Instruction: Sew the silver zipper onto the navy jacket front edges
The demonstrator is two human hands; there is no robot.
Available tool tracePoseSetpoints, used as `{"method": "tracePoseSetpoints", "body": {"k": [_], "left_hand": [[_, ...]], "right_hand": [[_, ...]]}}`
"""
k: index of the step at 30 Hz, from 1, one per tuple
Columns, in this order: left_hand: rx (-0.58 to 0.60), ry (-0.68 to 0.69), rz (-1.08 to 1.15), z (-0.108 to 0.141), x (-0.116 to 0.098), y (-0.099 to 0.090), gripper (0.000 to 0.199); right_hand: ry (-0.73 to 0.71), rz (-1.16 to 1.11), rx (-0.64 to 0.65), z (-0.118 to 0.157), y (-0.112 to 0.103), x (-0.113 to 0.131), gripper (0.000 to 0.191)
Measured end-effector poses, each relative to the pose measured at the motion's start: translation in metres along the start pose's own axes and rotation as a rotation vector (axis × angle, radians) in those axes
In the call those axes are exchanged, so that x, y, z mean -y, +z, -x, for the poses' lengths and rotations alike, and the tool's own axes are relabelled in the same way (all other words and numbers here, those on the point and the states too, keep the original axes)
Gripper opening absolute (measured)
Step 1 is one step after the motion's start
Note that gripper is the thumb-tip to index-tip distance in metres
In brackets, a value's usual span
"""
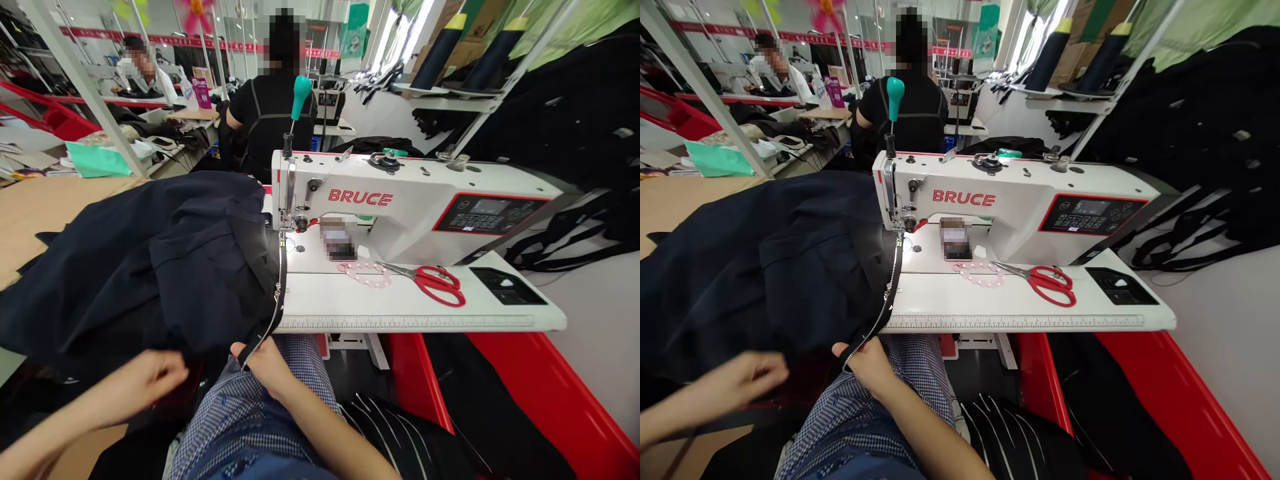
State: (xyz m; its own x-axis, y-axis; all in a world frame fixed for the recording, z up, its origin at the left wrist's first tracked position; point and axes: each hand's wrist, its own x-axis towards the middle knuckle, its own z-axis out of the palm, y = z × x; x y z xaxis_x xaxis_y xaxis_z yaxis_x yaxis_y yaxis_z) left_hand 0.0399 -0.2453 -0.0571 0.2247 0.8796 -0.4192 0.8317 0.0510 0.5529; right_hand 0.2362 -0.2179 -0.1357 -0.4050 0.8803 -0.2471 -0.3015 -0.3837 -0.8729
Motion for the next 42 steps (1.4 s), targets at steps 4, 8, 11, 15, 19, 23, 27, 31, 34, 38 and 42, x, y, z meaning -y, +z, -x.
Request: {"method": "tracePoseSetpoints", "body": {"k": [4, 8, 11, 15, 19, 23, 27, 31, 34, 38, 42], "left_hand": [[-0.227, 0.357, -0.377, -0.075, -0.048, -0.050, 0.038], [-0.203, 0.347, -0.729, -0.117, -0.061, -0.058, 0.063], [-0.211, 0.124, -0.864, -0.104, -0.030, -0.052, 0.072], [-0.265, -0.074, -0.770, -0.072, 0.016, -0.060, 0.075], [-0.271, -0.105, -0.733, -0.065, 0.026, -0.073, 0.072], [-0.228, -0.148, -0.762, -0.071, 0.004, -0.077, 0.071], [-0.396, 0.014, -0.646, -0.077, -0.039, -0.068, 0.058], [-0.189, 0.085, 0.084, -0.107, -0.084, -0.043, 0.042], [0.011, -0.052, 0.656, -0.139, -0.112, -0.025, 0.034], [0.050, -0.145, 0.852, -0.158, -0.129, -0.014, 0.020], [0.041, -0.241, 0.940, -0.136, -0.115, -0.011, 0.010]], "right_hand": [[-0.055, 0.006, 0.065, 0.002, 0.014, 0.006, 0.037], [-0.095, 0.038, 0.218, 0.027, 0.007, 0.025, 0.038], [-0.052, 0.055, 0.307, 0.048, -0.012, 0.024, 0.038], [0.169, 0.169, 0.218, 0.057, -0.030, -0.005, 0.015], [0.295, 0.205, 0.216, 0.052, -0.033, -0.018, 0.026], [0.213, -0.022, -0.022, 0.046, -0.038, -0.008, 0.040], [0.108, -0.263, -0.270, 0.045, -0.040, 0.002, 0.043], [-0.060, -0.027, -0.260, 0.045, -0.023, 0.018, 0.027], [-0.162, 0.231, -0.173, 0.042, 0.001, 0.034, 0.021], [-0.385, 0.488, -0.038, 0.036, 0.016, 0.038, 0.023], [-0.266, 0.406, -0.015, 0.029, 0.001, 0.006, 0.039]]}}
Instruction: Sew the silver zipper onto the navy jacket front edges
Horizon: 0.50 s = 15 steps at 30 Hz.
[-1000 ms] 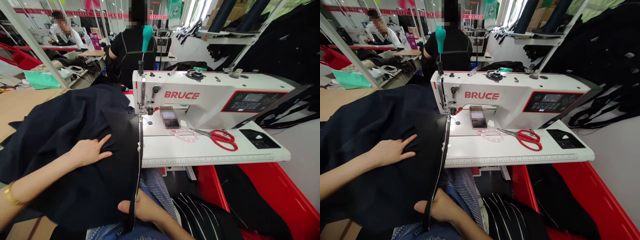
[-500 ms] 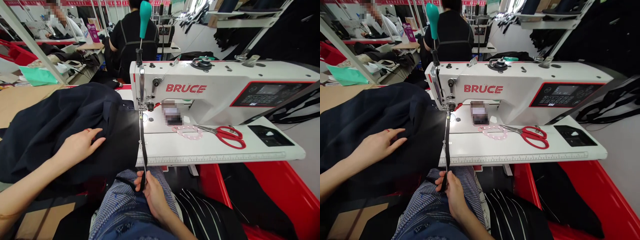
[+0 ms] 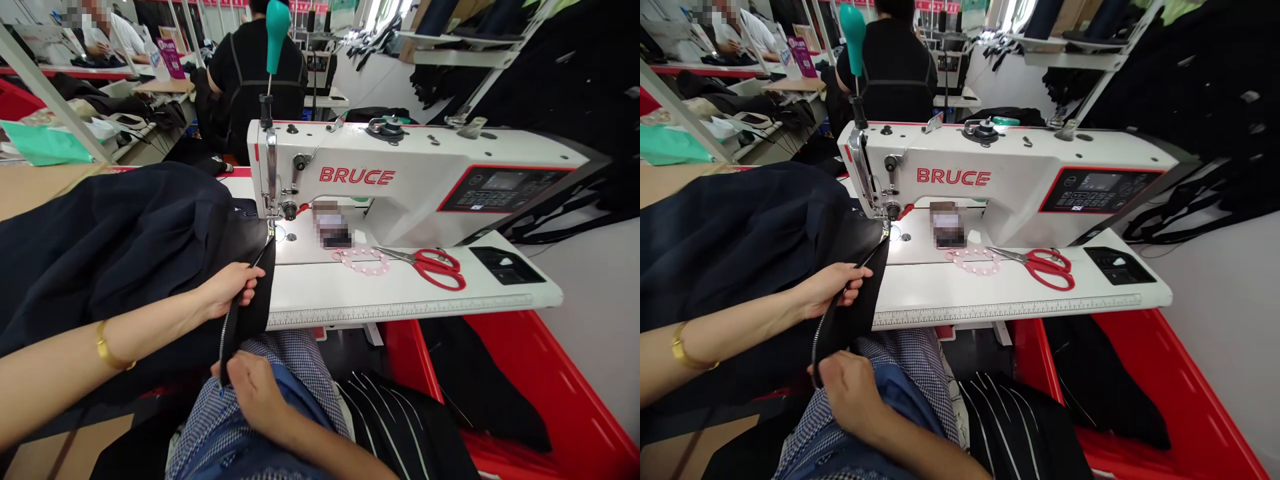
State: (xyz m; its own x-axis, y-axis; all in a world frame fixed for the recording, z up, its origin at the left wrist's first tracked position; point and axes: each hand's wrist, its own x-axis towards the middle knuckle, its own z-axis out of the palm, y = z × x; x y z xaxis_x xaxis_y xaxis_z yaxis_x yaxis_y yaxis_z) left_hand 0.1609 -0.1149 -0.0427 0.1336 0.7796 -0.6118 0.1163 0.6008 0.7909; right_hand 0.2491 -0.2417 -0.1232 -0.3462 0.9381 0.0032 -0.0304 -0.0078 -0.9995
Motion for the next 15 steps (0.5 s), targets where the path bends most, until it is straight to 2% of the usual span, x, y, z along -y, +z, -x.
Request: {"method": "tracePoseSetpoints", "body": {"k": [3, 5, 8, 10, 12, 15], "left_hand": [[0.002, -0.042, 0.028, 0.016, 0.014, -0.015, 0.011], [0.007, -0.059, 0.033, 0.021, 0.017, -0.023, 0.014], [0.044, -0.069, 0.041, 0.017, 0.009, -0.028, 0.012], [0.074, -0.044, 0.057, 0.010, -0.001, -0.028, 0.022], [0.082, -0.010, 0.061, 0.002, -0.010, -0.024, 0.025], [0.067, 0.030, 0.016, -0.008, -0.019, -0.018, 0.025]], "right_hand": [[0.205, -0.191, -0.184, -0.002, -0.006, -0.028, 0.037], [0.228, -0.271, -0.256, -0.008, -0.009, -0.034, 0.034], [0.242, -0.450, -0.205, -0.017, -0.013, -0.025, 0.033], [0.286, -0.531, -0.136, -0.021, -0.014, -0.018, 0.030], [0.310, -0.537, -0.097, -0.020, -0.014, -0.014, 0.030], [0.277, -0.552, -0.107, -0.015, -0.012, -0.015, 0.030]]}}
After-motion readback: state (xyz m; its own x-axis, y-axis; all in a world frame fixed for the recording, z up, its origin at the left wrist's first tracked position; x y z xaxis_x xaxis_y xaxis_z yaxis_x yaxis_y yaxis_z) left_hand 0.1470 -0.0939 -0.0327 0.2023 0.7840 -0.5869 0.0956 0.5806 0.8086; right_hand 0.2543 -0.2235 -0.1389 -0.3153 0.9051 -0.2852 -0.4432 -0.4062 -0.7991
